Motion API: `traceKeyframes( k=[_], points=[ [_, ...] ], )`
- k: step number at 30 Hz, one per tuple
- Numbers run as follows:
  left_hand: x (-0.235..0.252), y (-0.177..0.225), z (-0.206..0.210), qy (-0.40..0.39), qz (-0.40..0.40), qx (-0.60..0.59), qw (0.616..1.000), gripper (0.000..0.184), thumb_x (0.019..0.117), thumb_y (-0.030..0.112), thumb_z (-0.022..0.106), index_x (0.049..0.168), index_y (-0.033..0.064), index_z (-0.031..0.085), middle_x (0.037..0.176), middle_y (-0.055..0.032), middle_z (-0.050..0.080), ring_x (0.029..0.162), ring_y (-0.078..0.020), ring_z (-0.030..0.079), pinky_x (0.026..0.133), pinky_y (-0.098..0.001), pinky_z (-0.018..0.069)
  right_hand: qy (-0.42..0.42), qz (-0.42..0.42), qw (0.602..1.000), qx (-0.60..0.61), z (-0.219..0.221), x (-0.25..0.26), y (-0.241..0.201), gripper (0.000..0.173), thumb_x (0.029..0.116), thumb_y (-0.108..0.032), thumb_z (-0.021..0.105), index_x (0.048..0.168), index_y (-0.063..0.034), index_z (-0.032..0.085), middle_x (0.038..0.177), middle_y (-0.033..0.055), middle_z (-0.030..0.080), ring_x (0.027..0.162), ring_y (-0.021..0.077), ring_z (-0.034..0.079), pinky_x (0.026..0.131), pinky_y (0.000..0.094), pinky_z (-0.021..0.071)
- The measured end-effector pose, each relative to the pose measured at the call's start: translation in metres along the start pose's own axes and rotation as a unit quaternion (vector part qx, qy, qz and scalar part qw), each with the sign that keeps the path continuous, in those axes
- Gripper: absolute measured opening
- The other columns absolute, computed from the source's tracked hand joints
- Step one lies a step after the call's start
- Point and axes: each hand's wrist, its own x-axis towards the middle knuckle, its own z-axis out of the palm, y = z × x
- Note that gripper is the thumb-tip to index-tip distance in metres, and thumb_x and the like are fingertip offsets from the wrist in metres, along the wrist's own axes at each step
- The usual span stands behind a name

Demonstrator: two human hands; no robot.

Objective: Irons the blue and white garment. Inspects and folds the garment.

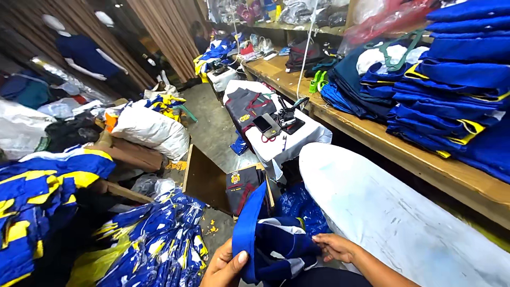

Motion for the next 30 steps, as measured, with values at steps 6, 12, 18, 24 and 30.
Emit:
traceKeyframes(
  k=[6,12,18,24,30],
  points=[
    [-0.004,0.001,-0.005,0.037,-0.017,0.025,0.999,0.025,0.1009,0.038,0.061,0.118,0.0285,0.077,0.107,0.0098,0.078,0.100,0.0021,0.071,0.091,-0.0199,0.0578,-0.044,-0.029,0.999,0.003,-0.008,-0.002,0.006,0.002,0.1016,-0.008,0.059,0.102,-0.0085,0.060,0.088,0.0001,0.066,0.077,0.0116,0.065,0.072,0.0319,0.0561],
    [-0.002,-0.003,-0.005,0.037,-0.020,0.009,0.999,0.026,0.1010,0.039,0.060,0.116,0.0268,0.077,0.105,0.0084,0.078,0.098,0.0012,0.071,0.089,-0.0200,0.0584,-0.028,0.024,0.998,-0.047,0.005,0.001,0.006,0.037,0.1116,-0.034,0.043,0.129,-0.0051,0.058,0.101,0.0062,0.069,0.086,0.0152,0.067,0.076,0.0334,0.0545],
    [0.004,-0.012,-0.007,0.134,-0.020,0.053,0.989,0.025,0.0982,0.043,0.064,0.107,0.0245,0.078,0.097,0.0072,0.078,0.089,-0.0004,0.072,0.083,-0.0202,0.0593,-0.008,0.002,0.999,0.048,0.003,0.004,0.003,0.024,0.1093,-0.026,0.051,0.119,-0.0063,0.060,0.090,0.0048,0.069,0.078,0.0162,0.069,0.070,0.0327,0.0577],
    [0.005,-0.008,-0.021,0.146,-0.014,0.059,0.987,0.026,0.0990,0.045,0.062,0.107,0.0266,0.078,0.098,0.0089,0.078,0.091,0.0002,0.072,0.084,-0.0203,0.0591,0.104,-0.112,0.984,-0.087,-0.007,-0.026,-0.061,0.017,0.1014,-0.006,0.060,0.114,0.0046,0.059,0.102,0.0084,0.061,0.089,0.0138,0.057,0.080,0.0349,0.0504],
    [0.013,0.002,-0.062,0.146,-0.041,0.106,0.983,0.027,0.0948,0.050,0.067,0.101,0.0266,0.078,0.094,0.0084,0.077,0.088,-0.0006,0.072,0.082,-0.0215,0.0601,0.203,-0.275,0.940,-0.018,-0.045,-0.074,-0.144,0.014,0.1070,-0.008,0.048,0.111,0.0020,0.057,0.090,0.0031,0.064,0.079,0.0091,0.063,0.078,0.0287,0.0562]
  ],
)
